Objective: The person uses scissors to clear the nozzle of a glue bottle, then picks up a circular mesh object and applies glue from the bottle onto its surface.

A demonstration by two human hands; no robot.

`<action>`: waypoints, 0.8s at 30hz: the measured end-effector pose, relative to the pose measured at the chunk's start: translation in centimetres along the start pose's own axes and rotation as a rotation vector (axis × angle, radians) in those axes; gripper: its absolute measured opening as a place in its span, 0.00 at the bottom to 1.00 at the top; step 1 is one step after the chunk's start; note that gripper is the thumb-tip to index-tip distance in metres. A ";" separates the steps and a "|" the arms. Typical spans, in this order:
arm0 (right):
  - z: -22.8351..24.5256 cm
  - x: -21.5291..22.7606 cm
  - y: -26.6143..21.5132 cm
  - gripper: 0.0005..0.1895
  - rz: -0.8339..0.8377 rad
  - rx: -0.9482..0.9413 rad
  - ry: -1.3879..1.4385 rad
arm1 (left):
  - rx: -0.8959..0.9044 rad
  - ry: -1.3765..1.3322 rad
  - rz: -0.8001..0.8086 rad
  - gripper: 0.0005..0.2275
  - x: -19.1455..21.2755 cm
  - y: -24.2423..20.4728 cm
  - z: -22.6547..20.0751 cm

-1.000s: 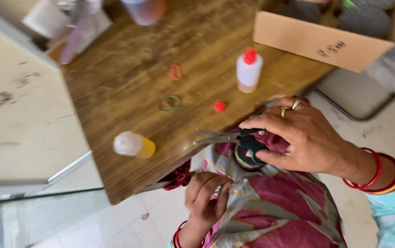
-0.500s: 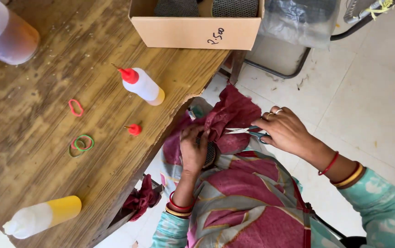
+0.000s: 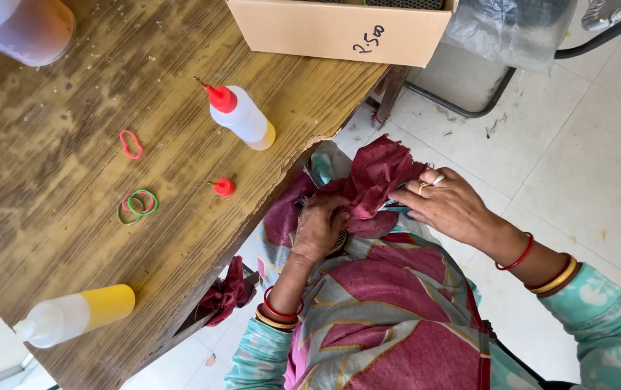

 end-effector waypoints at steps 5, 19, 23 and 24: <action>-1.5 6.2 -1.4 0.26 -0.115 -0.126 0.077 | 0.019 0.166 -0.097 0.18 2.9 -1.2 -0.3; 6.3 14.4 7.0 0.27 0.192 -0.021 0.216 | 0.104 0.143 -0.271 0.16 5.5 -5.3 -0.3; 1.2 10.6 5.5 0.33 0.474 -0.116 0.193 | 0.154 0.381 -0.268 0.14 6.4 -7.3 0.3; -1.0 9.4 5.8 0.36 0.404 -0.133 0.266 | 0.031 0.412 -0.367 0.20 8.4 -7.7 -1.9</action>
Point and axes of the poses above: each hand's wrist, its own y-axis towards the middle knuckle, its own x-axis out of the back of the hand, z = x × y, the point moved 4 cm from there along y, towards the middle knuckle, and after that the axes turned 13 degrees about y, right-handed, at the moved point
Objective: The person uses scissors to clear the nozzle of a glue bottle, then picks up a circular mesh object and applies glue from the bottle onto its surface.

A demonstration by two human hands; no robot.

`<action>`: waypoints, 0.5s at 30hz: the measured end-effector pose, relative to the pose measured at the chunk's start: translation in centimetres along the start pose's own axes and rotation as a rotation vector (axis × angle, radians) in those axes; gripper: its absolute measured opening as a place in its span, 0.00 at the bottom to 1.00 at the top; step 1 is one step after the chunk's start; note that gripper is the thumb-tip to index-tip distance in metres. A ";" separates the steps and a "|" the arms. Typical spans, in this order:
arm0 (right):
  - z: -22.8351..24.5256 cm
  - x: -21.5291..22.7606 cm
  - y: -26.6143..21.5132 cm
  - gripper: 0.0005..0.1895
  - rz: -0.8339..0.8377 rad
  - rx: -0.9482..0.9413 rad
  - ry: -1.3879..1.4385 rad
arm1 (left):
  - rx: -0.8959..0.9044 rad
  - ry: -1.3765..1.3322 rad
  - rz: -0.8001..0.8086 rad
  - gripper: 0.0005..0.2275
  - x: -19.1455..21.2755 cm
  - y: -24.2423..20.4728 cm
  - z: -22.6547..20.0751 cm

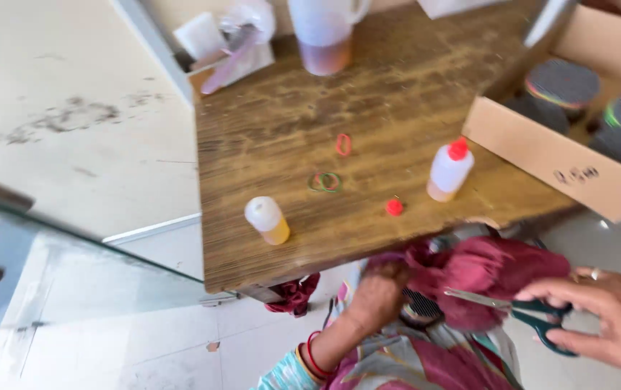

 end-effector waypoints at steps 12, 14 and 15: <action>25.7 6.5 7.7 0.27 -0.193 0.337 0.190 | 0.621 -0.179 -0.607 0.26 23.0 -2.4 11.4; 28.1 6.5 9.4 0.28 -0.178 0.379 0.166 | 0.602 -0.214 -0.585 0.28 22.0 -2.1 12.1; 29.3 6.5 10.2 0.30 -0.163 0.415 0.141 | 0.583 -0.255 -0.560 0.30 21.3 -1.9 12.5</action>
Point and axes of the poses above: each hand's wrist, its own y-axis towards the middle knuckle, its own x-axis out of the back of the hand, z = x × y, the point moved 4 cm from there along y, towards the middle knuckle, and after that the axes turned 13 degrees about y, right-handed, at the moved point
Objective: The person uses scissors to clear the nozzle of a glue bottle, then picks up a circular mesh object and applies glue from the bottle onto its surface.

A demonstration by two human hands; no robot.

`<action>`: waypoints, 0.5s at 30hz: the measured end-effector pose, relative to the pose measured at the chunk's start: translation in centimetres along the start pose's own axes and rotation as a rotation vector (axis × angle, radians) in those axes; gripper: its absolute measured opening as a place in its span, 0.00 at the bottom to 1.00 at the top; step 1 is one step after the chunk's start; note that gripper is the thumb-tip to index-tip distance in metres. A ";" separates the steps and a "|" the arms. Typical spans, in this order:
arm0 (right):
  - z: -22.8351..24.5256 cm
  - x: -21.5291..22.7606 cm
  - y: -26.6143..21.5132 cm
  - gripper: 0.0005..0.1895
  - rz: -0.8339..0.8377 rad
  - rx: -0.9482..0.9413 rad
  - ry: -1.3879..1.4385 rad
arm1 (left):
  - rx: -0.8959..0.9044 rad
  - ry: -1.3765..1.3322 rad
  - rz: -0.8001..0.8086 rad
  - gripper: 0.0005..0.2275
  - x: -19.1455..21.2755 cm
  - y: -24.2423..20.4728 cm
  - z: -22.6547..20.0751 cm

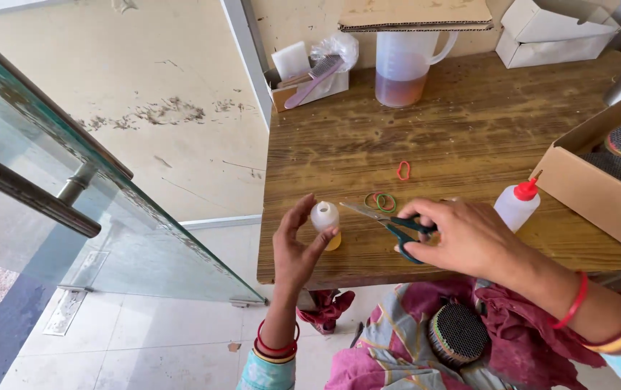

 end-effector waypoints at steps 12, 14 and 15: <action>0.7 -1.7 4.9 0.25 0.018 0.177 -0.074 | 0.052 -0.160 0.109 0.27 -1.5 0.0 2.0; 0.5 -1.8 5.0 0.23 0.049 0.125 -0.038 | 0.060 -0.182 0.106 0.27 -1.6 -0.2 2.2; 0.3 -1.9 5.0 0.20 0.074 0.072 0.001 | 0.063 -0.202 0.105 0.27 -1.7 -0.2 2.2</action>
Point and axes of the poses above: each hand's wrist, its own y-axis towards the middle knuckle, its own x-axis out of the back of the hand, z = x × y, the point moved 4 cm from there along y, towards the middle knuckle, and after that the axes turned 13 degrees about y, right-handed, at the moved point
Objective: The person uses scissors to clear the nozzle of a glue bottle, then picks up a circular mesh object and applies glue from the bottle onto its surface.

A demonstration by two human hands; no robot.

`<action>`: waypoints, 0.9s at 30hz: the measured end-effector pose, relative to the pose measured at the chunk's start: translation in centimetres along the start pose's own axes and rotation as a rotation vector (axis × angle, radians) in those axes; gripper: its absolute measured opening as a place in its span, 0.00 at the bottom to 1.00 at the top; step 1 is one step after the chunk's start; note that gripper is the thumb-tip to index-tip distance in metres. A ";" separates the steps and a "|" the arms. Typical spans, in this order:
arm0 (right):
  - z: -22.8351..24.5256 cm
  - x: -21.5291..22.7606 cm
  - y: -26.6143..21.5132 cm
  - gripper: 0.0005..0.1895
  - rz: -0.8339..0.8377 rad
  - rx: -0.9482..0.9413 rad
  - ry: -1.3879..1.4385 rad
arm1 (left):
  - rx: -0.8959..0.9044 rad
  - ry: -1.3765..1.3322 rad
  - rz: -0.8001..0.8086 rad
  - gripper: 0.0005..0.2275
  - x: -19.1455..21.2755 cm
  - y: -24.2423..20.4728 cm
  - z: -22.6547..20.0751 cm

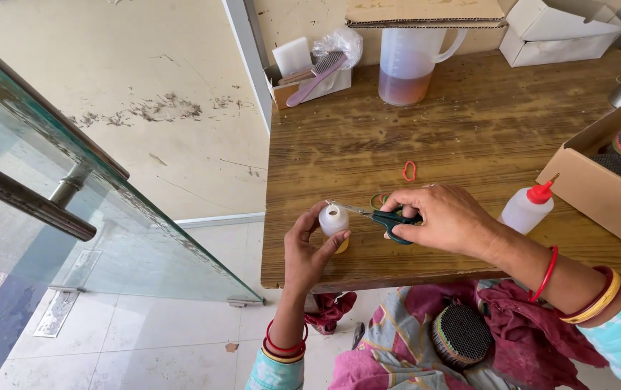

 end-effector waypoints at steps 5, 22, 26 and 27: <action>-1.1 0.3 -0.1 0.17 -0.098 0.025 0.294 | 0.007 -0.034 0.008 0.27 0.1 0.1 -1.1; 3.6 0.6 -2.1 0.26 -0.028 0.031 -0.176 | -0.022 0.223 -0.237 0.27 -1.0 -0.3 -1.3; 4.0 0.4 -2.1 0.25 -0.029 0.039 -0.206 | -0.125 0.429 -0.230 0.25 -1.0 -0.2 -2.2; 4.1 0.3 -2.2 0.25 -0.032 0.052 -0.202 | -0.095 0.434 -0.207 0.24 -1.1 -0.4 -2.0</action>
Point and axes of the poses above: each hand's wrist, its own y-axis towards the middle knuckle, its own x-axis out of the back of the hand, z = x × y, the point moved 4 cm from there along y, towards the middle knuckle, and after that the axes turned 13 degrees about y, right-handed, at the moved point
